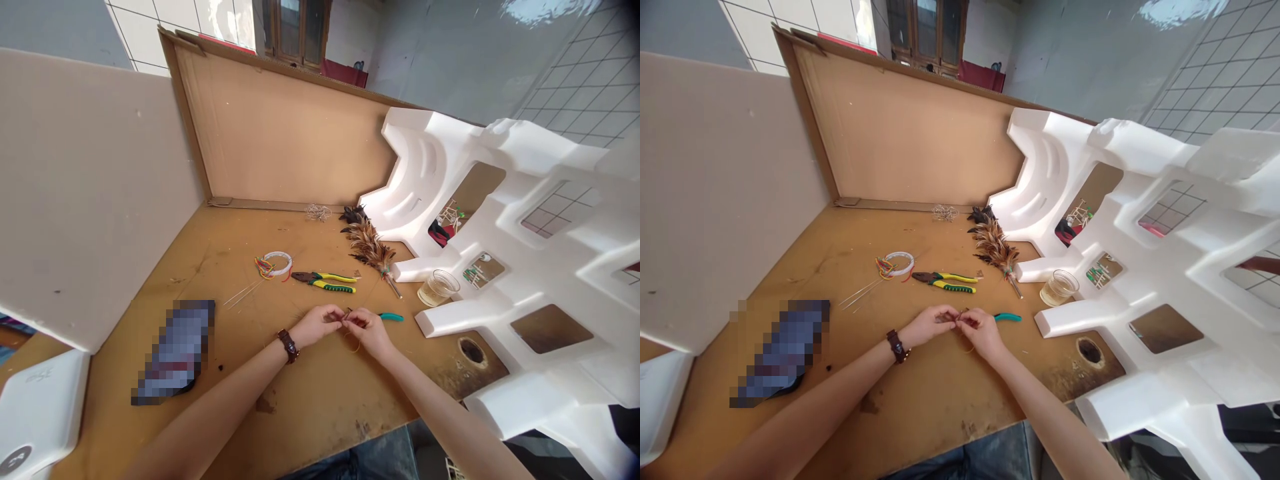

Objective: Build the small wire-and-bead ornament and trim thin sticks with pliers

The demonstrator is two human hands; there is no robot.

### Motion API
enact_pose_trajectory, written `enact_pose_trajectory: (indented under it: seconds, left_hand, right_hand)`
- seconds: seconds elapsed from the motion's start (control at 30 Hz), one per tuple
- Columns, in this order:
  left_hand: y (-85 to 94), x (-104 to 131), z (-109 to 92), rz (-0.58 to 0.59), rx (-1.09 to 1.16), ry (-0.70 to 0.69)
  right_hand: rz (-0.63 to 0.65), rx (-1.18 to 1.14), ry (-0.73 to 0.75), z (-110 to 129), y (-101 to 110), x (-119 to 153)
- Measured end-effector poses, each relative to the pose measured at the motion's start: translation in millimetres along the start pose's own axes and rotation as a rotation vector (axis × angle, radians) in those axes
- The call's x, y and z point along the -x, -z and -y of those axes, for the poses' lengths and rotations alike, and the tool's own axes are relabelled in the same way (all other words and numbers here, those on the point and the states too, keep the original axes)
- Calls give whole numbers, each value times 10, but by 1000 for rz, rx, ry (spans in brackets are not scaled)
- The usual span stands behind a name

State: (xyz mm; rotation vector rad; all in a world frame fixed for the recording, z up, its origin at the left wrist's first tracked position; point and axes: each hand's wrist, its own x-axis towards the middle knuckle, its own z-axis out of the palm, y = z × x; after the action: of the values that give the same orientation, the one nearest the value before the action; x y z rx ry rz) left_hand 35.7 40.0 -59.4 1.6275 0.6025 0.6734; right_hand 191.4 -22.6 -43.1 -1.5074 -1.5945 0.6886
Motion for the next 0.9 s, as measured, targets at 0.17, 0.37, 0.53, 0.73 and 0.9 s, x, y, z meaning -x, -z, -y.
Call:
enact_pose_trajectory:
  seconds: [0.17, 0.37, 0.53, 0.73, 0.9]
  left_hand:
    - [-3, -6, -40, -54, 143, 28]
    - [-49, 9, -156, -150, 122, -67]
    - [-123, 46, -246, -242, 96, -176]
    - [-142, 79, -328, -262, 128, -156]
    - [-121, 84, -352, -134, 229, -80]
  right_hand:
    - [42, -266, -179, 21, 21, -15]
    - [-37, -121, -156, 100, 47, 6]
    - [-60, -190, -160, 193, -12, 39]
    - [50, -119, -148, 264, 127, 91]
    - [69, 595, 112, 63, 606, 182]
